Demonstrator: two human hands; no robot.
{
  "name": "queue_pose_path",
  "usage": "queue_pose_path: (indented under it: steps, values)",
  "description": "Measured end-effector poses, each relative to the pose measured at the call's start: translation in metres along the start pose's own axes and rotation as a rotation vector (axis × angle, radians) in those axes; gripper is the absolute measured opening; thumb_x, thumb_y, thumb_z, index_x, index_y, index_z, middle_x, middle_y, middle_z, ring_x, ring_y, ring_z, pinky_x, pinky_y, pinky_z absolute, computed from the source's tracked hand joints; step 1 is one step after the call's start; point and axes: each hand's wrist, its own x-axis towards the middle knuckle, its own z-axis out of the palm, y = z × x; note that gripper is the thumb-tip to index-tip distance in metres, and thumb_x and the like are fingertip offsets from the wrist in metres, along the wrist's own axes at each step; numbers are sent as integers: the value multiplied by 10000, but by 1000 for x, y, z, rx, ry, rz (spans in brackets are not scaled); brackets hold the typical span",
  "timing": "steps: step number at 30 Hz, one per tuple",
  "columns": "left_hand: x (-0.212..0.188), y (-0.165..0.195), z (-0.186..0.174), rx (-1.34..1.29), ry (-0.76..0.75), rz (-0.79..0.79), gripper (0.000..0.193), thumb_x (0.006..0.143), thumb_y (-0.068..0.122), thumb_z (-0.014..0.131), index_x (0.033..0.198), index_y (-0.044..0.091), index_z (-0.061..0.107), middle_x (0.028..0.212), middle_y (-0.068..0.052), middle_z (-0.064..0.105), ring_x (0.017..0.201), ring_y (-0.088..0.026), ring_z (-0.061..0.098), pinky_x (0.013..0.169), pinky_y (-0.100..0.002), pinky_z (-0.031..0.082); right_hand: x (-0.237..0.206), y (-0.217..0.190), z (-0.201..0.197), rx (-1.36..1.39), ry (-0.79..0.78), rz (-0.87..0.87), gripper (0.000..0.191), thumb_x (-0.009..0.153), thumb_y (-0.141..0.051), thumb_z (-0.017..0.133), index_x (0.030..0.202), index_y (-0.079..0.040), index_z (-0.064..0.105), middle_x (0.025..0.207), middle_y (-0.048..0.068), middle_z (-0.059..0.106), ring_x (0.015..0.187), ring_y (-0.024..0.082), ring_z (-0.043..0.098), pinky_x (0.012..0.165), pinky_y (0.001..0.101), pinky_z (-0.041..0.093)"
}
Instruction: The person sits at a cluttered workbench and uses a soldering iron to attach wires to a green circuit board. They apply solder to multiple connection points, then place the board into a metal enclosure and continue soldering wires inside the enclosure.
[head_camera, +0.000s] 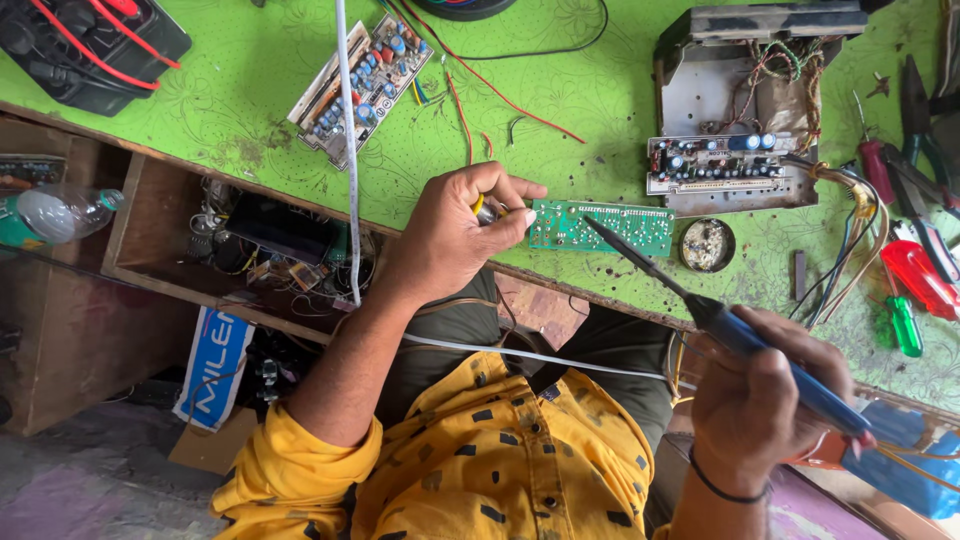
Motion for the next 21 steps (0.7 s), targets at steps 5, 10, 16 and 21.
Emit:
queue_pose_path:
  steps: [5, 10, 16, 21]
  values:
    - [2, -2, -3, -24, 11, 14, 141, 927, 38, 741, 900, 27, 603, 1130, -136, 782, 927, -89, 719, 792, -263, 603, 5, 12, 18, 67, -65, 54, 141, 1129, -75, 654, 1199, 24, 582, 1112, 272, 693, 874, 273, 688, 823, 353, 596]
    - [2, -4, -11, -20, 9, 43, 131, 925, 30, 736, 882, 25, 613, 1115, -141, 778, 976, -121, 739, 825, -277, 604, 3, 14, 28, 68, -67, 104, 133, 1138, -80, 646, 1201, 19, 583, 1139, 275, 693, 882, 278, 692, 802, 344, 586]
    - [-1, -5, -14, -1, 3, 73, 141, 934, 43, 724, 871, 34, 598, 1066, -137, 780, 1076, -154, 751, 856, -288, 616, 0, 15, 28, 71, -56, 130, 129, 1144, -80, 637, 1207, 20, 585, 1156, 261, 691, 902, 286, 701, 798, 347, 589]
    - [-2, -5, -13, 22, 12, 68, 137, 924, 49, 730, 873, 34, 603, 1079, -132, 782, 1033, -148, 757, 849, -289, 609, 0, 14, 24, 130, -33, 192, 127, 1149, -77, 634, 1213, 14, 573, 1175, 253, 690, 943, 293, 706, 810, 338, 589]
